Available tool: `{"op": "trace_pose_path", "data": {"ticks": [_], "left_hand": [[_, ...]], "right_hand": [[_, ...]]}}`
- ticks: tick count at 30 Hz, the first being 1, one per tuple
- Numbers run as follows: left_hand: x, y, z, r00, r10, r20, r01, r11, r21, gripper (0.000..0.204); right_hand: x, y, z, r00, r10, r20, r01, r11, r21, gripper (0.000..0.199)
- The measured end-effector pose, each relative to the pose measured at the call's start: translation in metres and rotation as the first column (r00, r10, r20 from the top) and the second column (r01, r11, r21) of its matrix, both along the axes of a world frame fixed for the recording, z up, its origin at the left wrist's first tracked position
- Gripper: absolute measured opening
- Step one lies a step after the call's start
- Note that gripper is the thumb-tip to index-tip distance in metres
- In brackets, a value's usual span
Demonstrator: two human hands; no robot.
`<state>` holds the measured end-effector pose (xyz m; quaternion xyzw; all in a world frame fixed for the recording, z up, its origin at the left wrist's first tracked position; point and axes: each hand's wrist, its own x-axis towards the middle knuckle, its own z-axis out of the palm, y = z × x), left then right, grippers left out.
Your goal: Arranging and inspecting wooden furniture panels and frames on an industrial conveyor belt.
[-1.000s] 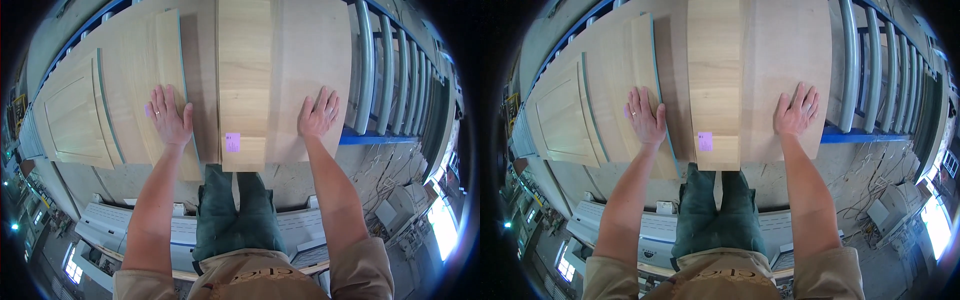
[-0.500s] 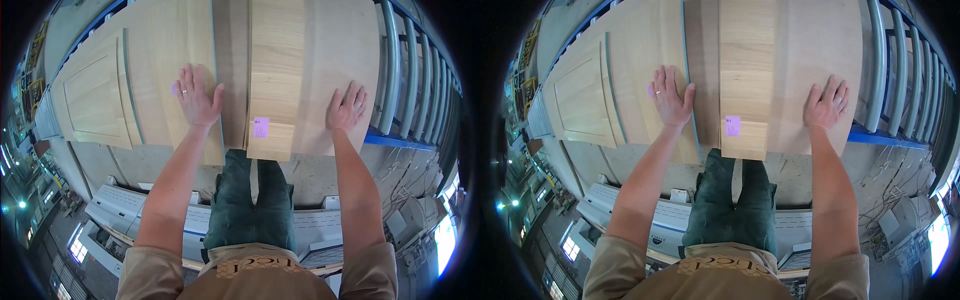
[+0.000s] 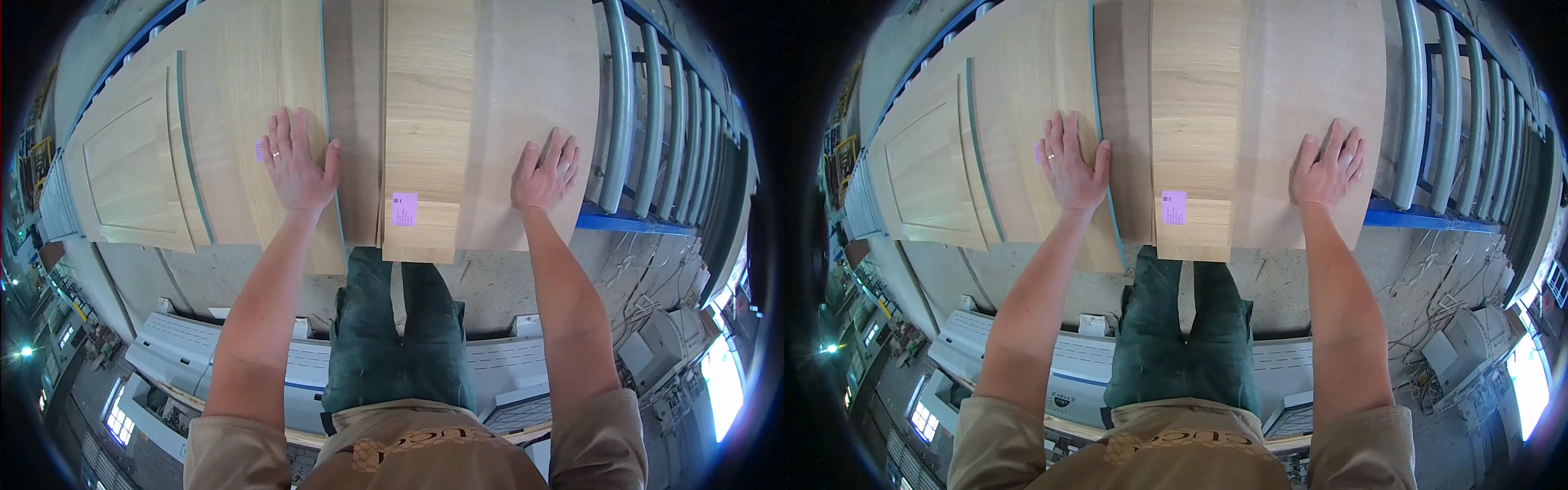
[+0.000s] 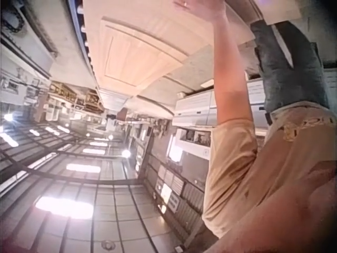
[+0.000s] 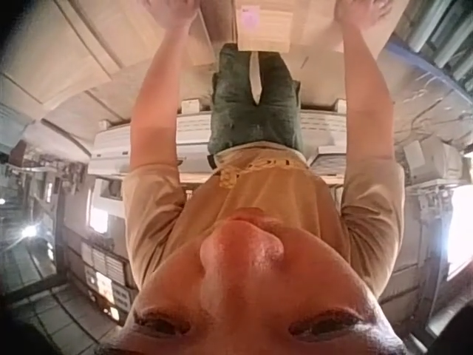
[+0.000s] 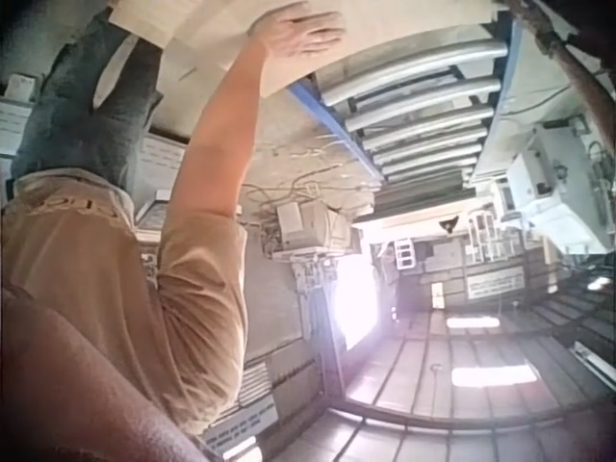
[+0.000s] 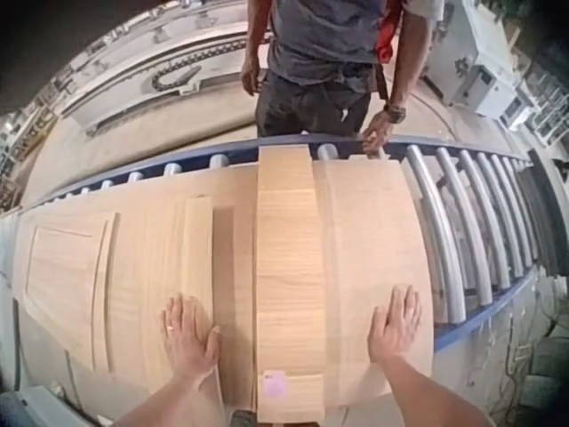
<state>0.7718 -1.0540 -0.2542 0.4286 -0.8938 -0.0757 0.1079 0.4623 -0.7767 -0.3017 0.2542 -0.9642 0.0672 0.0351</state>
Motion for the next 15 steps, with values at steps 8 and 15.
{"op": "trace_pose_path", "data": {"ticks": [8,15], "left_hand": [[0.000,0.001,0.005,1.000,-0.001,-0.012,0.001,1.000,0.002,0.077],[-0.001,0.001,0.005,1.000,0.009,0.014,-0.009,1.000,0.013,0.078]], "right_hand": [[0.004,-0.005,0.006,1.000,-0.016,0.006,0.016,1.000,-0.001,0.067],[0.004,-0.005,0.012,0.999,-0.013,0.040,0.012,1.000,0.003,0.067]]}}
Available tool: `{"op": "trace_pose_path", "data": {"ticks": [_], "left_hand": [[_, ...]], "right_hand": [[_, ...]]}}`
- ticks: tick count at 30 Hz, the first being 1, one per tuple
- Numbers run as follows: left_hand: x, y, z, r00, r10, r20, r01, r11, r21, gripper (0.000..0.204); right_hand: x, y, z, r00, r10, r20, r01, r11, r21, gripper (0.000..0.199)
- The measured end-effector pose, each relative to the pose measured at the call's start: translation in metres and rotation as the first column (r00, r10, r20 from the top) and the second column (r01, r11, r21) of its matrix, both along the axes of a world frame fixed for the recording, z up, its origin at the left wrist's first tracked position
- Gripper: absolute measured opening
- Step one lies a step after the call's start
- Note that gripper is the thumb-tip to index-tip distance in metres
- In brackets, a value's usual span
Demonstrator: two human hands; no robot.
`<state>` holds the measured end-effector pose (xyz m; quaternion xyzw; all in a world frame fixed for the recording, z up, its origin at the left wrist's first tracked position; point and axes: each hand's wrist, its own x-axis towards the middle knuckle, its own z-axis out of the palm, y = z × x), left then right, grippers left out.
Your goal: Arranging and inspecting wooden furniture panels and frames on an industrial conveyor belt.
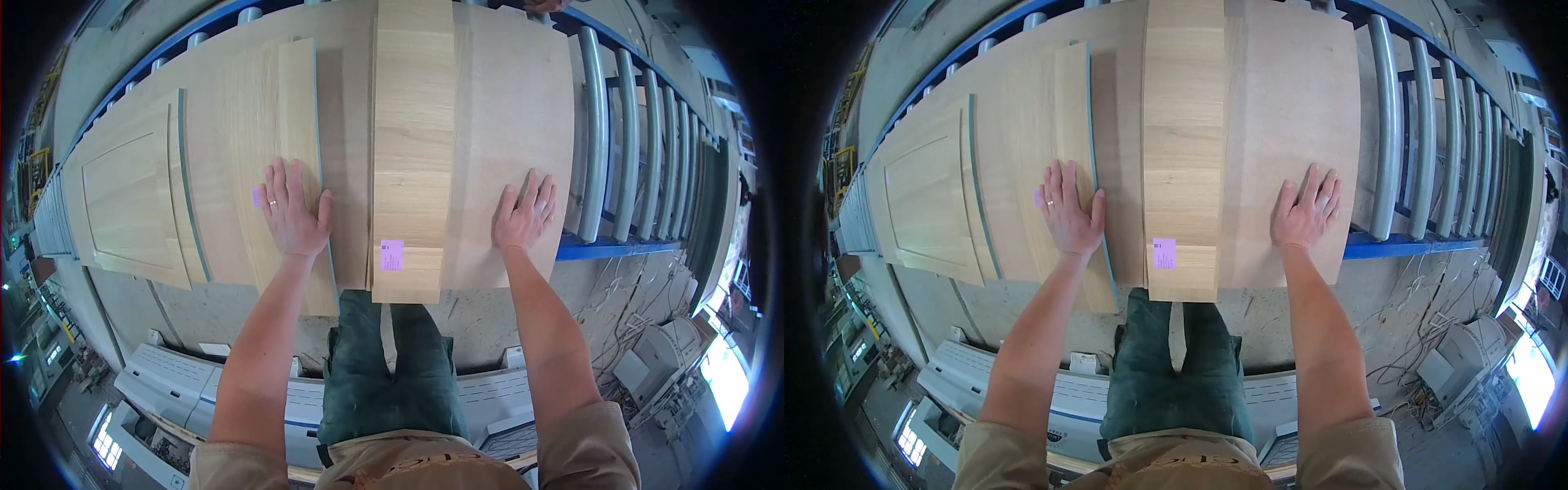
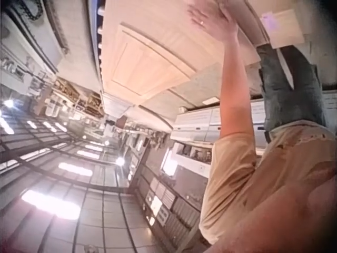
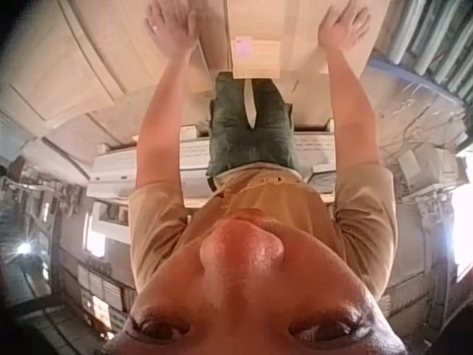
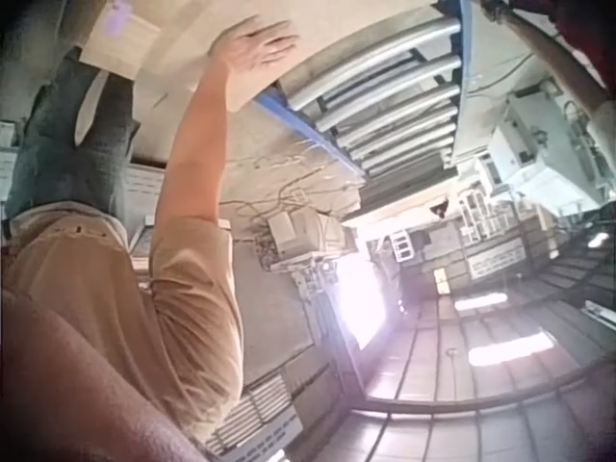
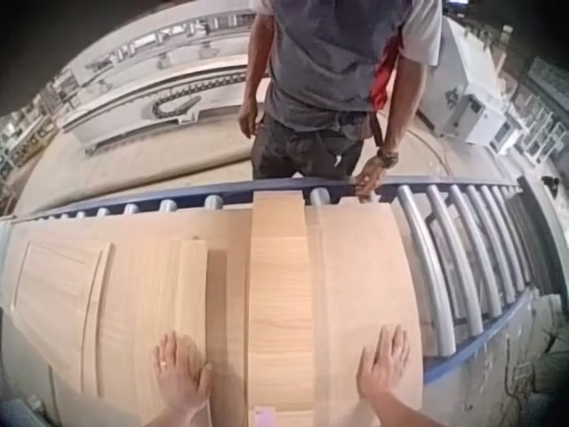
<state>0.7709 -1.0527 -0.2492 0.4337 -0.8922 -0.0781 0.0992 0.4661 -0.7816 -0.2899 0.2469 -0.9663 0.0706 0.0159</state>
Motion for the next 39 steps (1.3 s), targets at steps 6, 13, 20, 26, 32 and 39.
{"op": "trace_pose_path", "data": {"ticks": [6,13,20,26,32,39], "left_hand": [[-0.002,-0.001,0.001,1.000,0.004,0.008,-0.004,1.000,-0.001,0.078],[-0.002,-0.002,0.001,1.000,-0.002,0.008,0.002,1.000,-0.005,0.076],[-0.003,-0.003,-0.002,1.000,-0.010,0.017,0.010,1.000,0.001,0.077],[0.003,0.002,-0.011,1.000,-0.021,-0.003,0.021,0.999,-0.027,0.078],[0.001,0.002,-0.010,1.000,-0.025,-0.006,0.025,0.999,-0.036,0.078],[-0.004,0.005,-0.004,1.000,-0.010,0.019,0.011,1.000,-0.026,0.078]], "right_hand": [[-0.001,0.000,0.000,0.999,-0.009,0.034,0.009,1.000,0.010,0.069],[-0.003,0.001,-0.002,1.000,-0.001,0.025,0.001,1.000,-0.007,0.069],[-0.004,0.004,-0.010,1.000,0.006,0.006,-0.006,0.999,0.039,0.068],[-0.004,0.008,-0.014,1.000,-0.005,0.007,0.005,1.000,0.004,0.069],[-0.006,0.007,-0.012,1.000,-0.010,0.008,0.010,1.000,-0.008,0.070],[-0.007,0.009,-0.010,0.999,0.000,-0.037,-0.001,1.000,-0.020,0.067]]}}
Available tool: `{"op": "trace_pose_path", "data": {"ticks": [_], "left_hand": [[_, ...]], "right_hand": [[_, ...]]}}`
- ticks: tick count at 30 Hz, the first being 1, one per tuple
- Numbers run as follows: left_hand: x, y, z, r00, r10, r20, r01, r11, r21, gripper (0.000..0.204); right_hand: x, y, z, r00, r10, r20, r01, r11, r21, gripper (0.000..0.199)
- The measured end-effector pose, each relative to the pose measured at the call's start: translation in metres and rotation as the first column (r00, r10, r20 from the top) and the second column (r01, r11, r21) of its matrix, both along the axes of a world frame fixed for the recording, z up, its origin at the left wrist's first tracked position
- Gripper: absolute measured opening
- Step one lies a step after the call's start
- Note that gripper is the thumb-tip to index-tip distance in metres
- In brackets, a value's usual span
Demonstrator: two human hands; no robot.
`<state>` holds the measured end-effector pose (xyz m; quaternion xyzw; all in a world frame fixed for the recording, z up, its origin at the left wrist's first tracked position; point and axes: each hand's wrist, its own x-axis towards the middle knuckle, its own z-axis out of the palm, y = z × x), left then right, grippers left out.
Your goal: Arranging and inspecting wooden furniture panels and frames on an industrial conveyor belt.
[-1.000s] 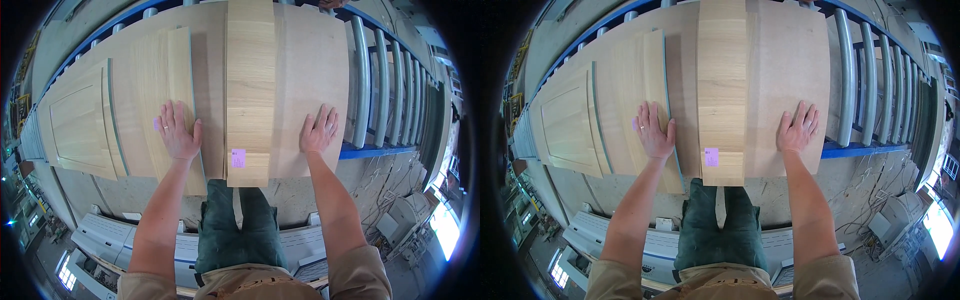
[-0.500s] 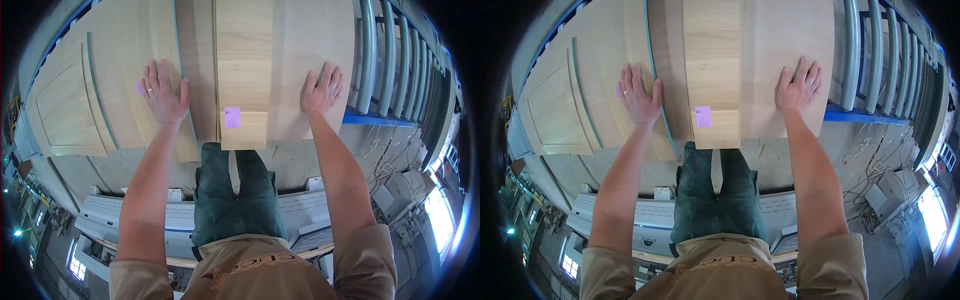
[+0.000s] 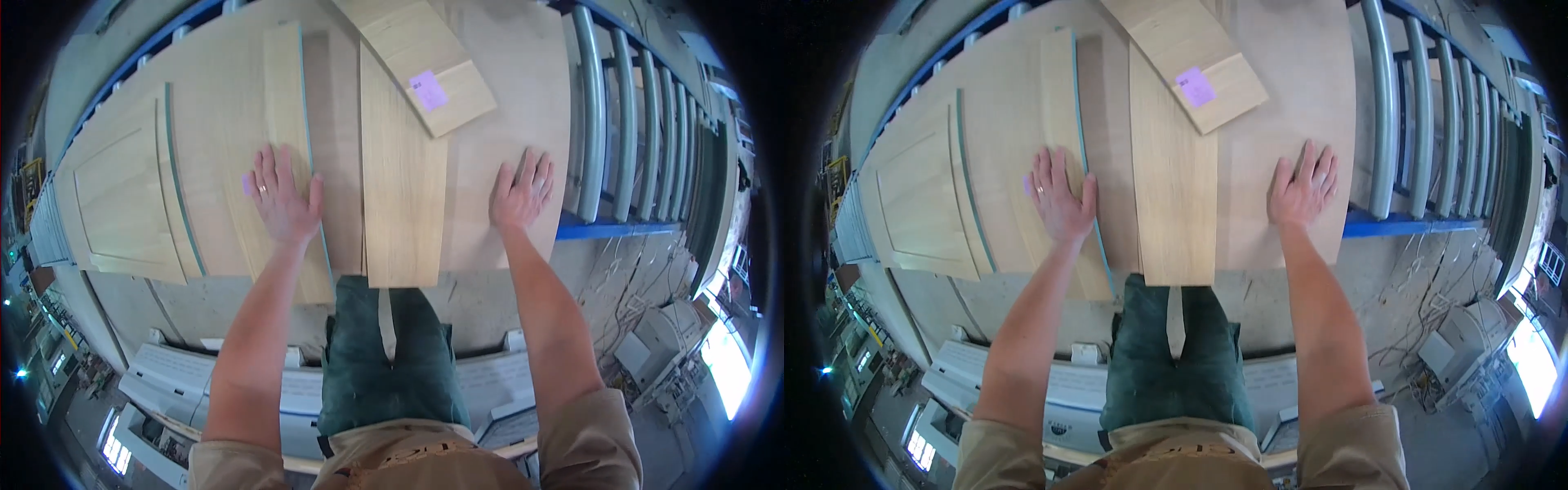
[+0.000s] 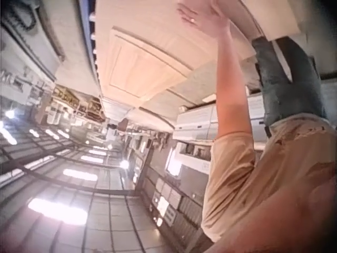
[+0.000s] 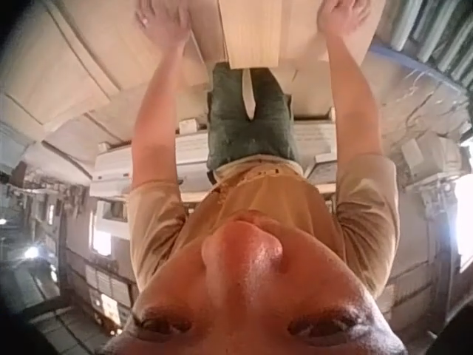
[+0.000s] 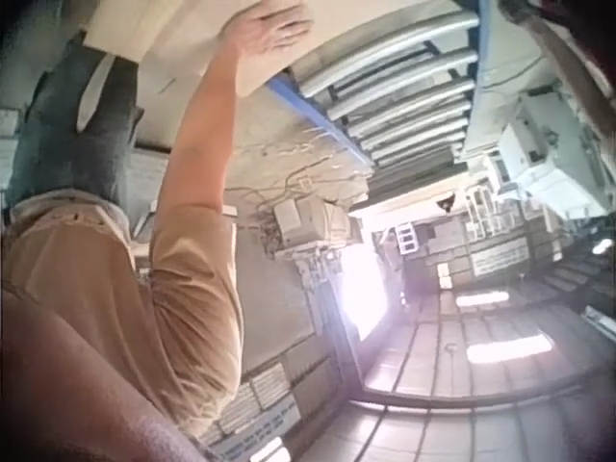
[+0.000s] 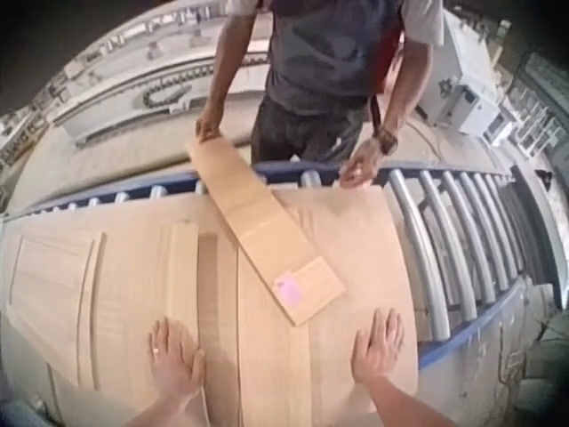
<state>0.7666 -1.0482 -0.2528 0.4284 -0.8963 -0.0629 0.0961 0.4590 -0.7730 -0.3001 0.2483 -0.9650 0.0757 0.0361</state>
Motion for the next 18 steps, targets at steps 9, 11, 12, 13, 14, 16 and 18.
{"op": "trace_pose_path", "data": {"ticks": [9,11,12,13,14,16,18], "left_hand": [[-0.001,0.001,0.008,0.999,0.006,-0.034,-0.005,0.999,0.042,0.078],[0.000,0.000,0.009,1.000,0.005,-0.031,-0.004,0.999,0.036,0.078],[0.000,0.000,0.009,1.000,0.009,-0.020,-0.008,0.999,0.048,0.079],[0.000,-0.002,0.009,1.000,0.004,-0.024,-0.003,0.999,0.042,0.079],[0.000,-0.003,0.010,1.000,0.011,-0.011,-0.010,0.998,0.061,0.079],[0.001,-0.003,0.011,1.000,0.017,0.003,-0.017,0.997,0.076,0.079],[0.001,-0.003,0.011,1.000,0.016,0.018,-0.017,0.997,0.071,0.078]], "right_hand": [[0.003,-0.004,0.017,0.999,-0.018,0.036,0.017,1.000,0.023,0.069],[0.004,-0.006,0.018,0.999,-0.021,0.039,0.019,0.999,0.041,0.068],[0.003,-0.007,0.018,0.999,-0.013,0.031,0.012,0.999,0.043,0.068],[0.003,-0.007,0.017,1.000,-0.005,0.024,0.004,0.999,0.046,0.069],[0.003,-0.007,0.017,1.000,-0.008,0.023,0.007,0.999,0.043,0.069],[0.004,-0.008,0.017,0.999,-0.005,0.039,0.003,0.999,0.043,0.068],[0.003,-0.008,0.016,1.000,-0.001,0.026,0.000,0.999,0.038,0.067]]}}
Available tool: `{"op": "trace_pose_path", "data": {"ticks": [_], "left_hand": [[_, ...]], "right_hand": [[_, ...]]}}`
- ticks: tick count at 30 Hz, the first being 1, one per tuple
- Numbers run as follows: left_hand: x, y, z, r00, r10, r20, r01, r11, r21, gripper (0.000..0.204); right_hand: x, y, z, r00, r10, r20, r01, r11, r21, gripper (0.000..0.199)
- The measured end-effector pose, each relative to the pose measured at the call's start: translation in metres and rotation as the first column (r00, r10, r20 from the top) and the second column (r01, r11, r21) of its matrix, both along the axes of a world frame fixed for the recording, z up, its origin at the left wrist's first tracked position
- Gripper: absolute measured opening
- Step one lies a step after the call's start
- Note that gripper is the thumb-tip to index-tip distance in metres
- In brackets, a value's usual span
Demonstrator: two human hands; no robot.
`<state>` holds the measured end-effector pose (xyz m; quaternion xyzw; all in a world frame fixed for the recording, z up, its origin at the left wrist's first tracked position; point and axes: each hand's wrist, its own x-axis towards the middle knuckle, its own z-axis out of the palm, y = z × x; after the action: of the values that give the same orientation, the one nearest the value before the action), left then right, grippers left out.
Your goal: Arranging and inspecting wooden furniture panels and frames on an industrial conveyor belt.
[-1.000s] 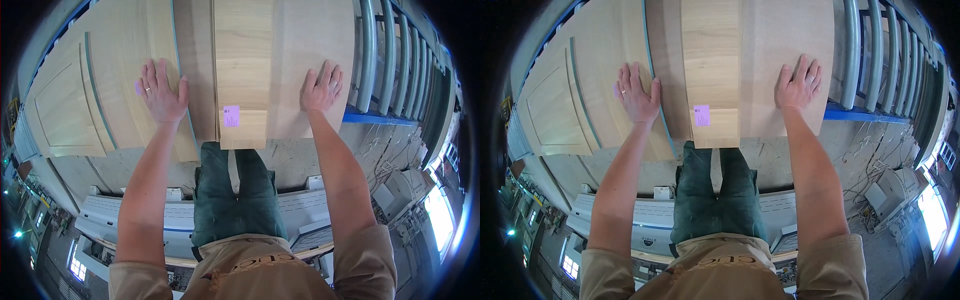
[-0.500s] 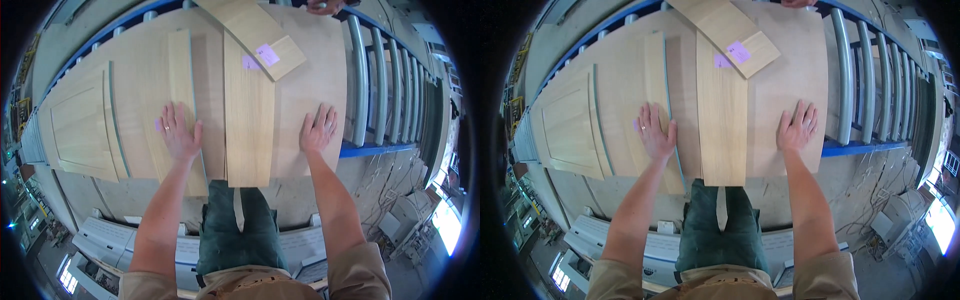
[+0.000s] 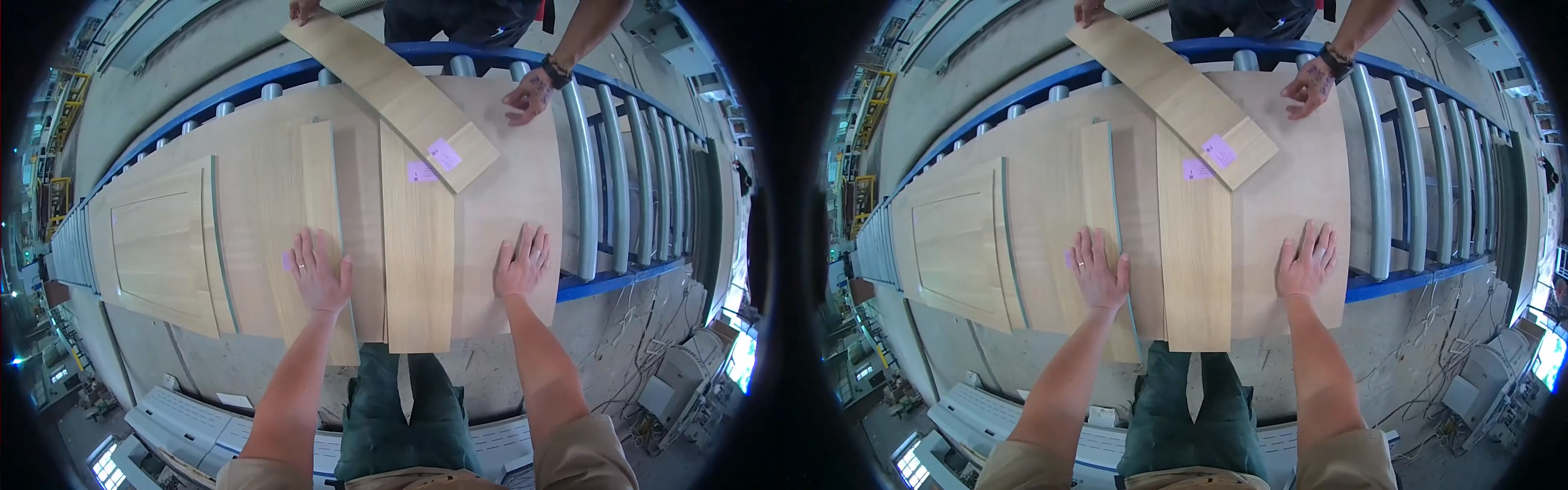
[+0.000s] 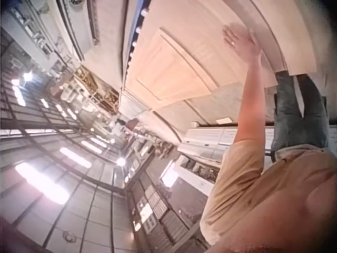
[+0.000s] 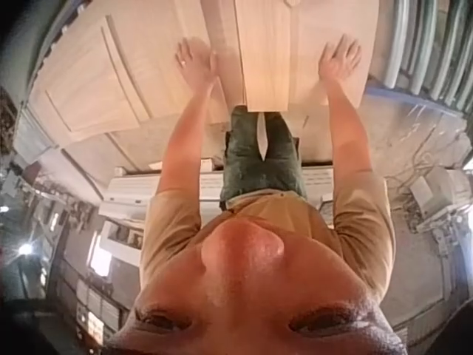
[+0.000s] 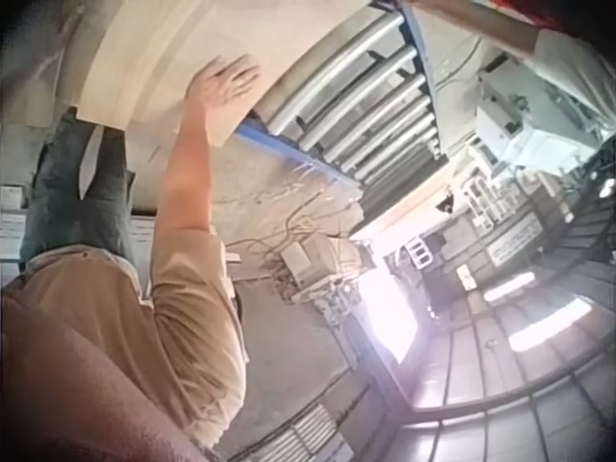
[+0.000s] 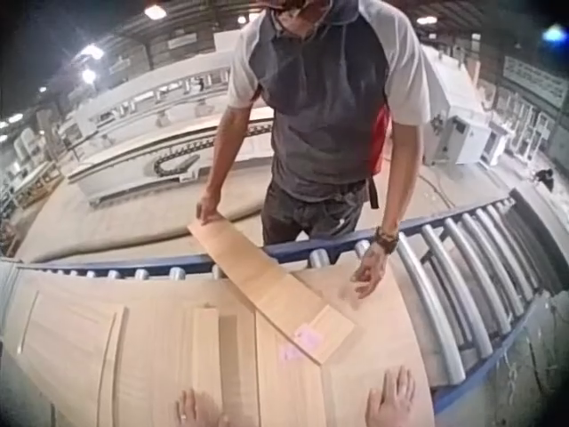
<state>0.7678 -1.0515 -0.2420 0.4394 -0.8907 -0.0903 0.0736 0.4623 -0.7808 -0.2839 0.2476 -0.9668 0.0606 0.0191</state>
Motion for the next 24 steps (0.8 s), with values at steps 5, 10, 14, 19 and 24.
{"op": "trace_pose_path", "data": {"ticks": [5,10,14,19,24], "left_hand": [[0.0024,-0.0005,0.0000,1.000,0.005,0.011,-0.005,1.000,-0.005,0.078],[0.0015,-0.0005,-0.0002,1.000,0.013,0.014,-0.013,1.000,0.007,0.077],[0.0030,0.0000,-0.0025,1.000,0.009,0.018,-0.009,1.000,0.004,0.078],[0.0023,0.0006,-0.0038,1.000,0.012,0.021,-0.013,1.000,0.018,0.078],[0.0012,0.0006,-0.0041,1.000,0.009,0.016,-0.009,1.000,0.019,0.078]], "right_hand": [[0.0037,-0.0022,0.0011,1.000,0.004,0.006,-0.004,1.000,-0.010,0.067],[0.0021,-0.0009,0.0022,1.000,-0.003,0.000,0.003,1.000,0.029,0.067],[0.0021,-0.0008,0.0014,1.000,0.004,-0.004,-0.004,1.000,0.018,0.067],[0.0015,-0.0004,0.0022,1.000,-0.011,0.009,0.011,0.999,0.038,0.066],[0.0002,0.0000,-0.0004,1.000,-0.011,0.009,0.011,1.000,0.028,0.067]]}}
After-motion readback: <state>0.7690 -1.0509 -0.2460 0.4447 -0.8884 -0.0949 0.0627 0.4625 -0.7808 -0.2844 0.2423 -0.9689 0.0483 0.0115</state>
